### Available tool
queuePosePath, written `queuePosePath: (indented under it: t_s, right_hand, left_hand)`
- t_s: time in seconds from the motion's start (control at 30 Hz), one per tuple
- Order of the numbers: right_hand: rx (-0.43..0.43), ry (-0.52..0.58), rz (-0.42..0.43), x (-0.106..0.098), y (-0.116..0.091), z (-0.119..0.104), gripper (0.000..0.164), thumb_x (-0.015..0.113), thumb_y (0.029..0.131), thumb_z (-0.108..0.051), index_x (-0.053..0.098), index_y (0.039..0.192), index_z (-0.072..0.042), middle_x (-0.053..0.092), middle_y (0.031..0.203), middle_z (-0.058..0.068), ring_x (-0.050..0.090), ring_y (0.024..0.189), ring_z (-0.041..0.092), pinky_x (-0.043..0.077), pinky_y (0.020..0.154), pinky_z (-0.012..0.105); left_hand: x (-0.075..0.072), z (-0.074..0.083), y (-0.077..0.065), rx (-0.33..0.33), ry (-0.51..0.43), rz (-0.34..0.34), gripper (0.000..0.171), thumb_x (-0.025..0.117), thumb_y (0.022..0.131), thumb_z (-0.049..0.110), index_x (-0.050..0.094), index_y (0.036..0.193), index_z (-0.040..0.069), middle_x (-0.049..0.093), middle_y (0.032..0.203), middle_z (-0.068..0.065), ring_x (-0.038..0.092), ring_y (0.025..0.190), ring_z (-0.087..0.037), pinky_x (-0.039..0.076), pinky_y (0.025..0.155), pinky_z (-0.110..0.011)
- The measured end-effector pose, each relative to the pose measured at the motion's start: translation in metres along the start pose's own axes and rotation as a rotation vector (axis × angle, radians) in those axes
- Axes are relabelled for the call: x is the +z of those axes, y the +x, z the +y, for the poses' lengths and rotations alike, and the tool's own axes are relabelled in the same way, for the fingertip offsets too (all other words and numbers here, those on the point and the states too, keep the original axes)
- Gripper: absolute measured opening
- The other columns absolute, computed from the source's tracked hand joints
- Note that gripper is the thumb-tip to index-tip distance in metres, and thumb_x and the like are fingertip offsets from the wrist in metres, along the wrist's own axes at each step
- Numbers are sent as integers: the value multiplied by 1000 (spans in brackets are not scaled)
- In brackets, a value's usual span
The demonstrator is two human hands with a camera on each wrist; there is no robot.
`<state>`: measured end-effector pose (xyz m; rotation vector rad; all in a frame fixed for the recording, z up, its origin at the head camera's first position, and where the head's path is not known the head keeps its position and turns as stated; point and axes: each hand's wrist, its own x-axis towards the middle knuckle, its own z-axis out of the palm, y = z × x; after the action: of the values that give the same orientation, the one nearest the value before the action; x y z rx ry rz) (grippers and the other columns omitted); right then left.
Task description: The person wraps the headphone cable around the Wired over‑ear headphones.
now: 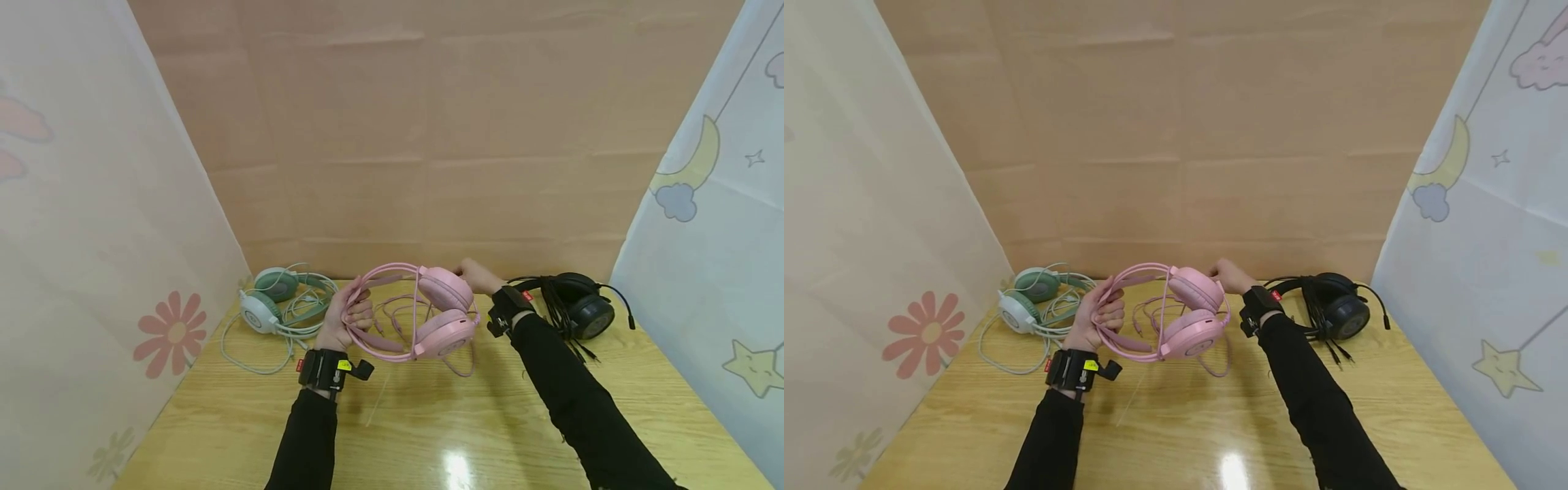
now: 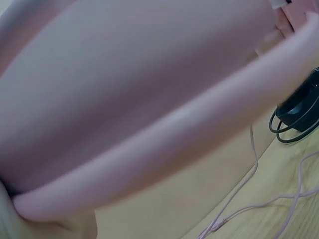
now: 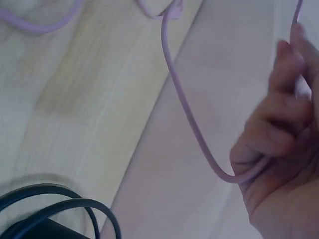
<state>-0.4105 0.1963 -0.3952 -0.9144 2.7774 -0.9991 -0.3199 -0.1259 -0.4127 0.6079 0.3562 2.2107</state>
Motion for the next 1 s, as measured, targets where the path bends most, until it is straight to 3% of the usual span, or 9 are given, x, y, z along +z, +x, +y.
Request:
queuePosePath:
  t_s: [0.1,0.27,0.37,0.53,0.73,0.83,1.0]
  right_hand:
    - [21,-1,8,-4,3,-1,16,59,90,-3,73,86,4,70,79,9,55,69,13,46,64,26]
    - [49,129,-111,-11,3,-5,23,50,97,-5,69,103,7,69,94,14,57,81,17,47,72,28]
    - [75,131,-133,-14,4,-8,23,49,99,-7,67,108,5,68,97,11,57,83,15,47,73,27]
    - [70,18,-41,-19,6,-20,22,55,100,-14,71,97,1,66,82,5,55,71,12,45,62,25]
    - [118,-68,23,-22,8,-29,31,60,99,-26,67,76,-6,49,60,-4,41,52,10,34,51,24]
    - [118,-78,12,-24,8,-31,30,61,98,-25,68,76,-6,51,60,-4,42,52,9,35,51,23]
    - [65,-18,-54,-28,9,-33,24,53,101,-14,70,95,1,65,80,7,47,63,13,38,59,25]
  left_hand:
    - [0,0,-1,6,16,3,44,10,107,44,17,72,18,10,54,9,11,40,-2,14,43,-14]
    - [0,1,-2,16,25,11,45,11,107,44,21,72,18,10,55,9,10,40,-2,14,42,-14]
    - [0,1,-2,4,21,8,45,12,107,44,22,71,17,10,54,9,11,40,-2,14,42,-14]
    - [-1,0,-2,-10,37,23,46,12,107,44,22,71,17,10,54,9,14,40,-2,17,41,-13]
    - [-2,-1,-4,-14,52,36,44,12,107,44,14,71,19,10,54,9,14,40,-2,15,42,-14]
    - [-2,-1,-3,-14,57,30,44,12,107,43,13,71,19,10,53,9,13,40,-2,14,42,-15]
    - [0,0,-2,-25,73,33,44,11,107,43,12,71,19,9,53,9,12,40,-2,12,42,-15]
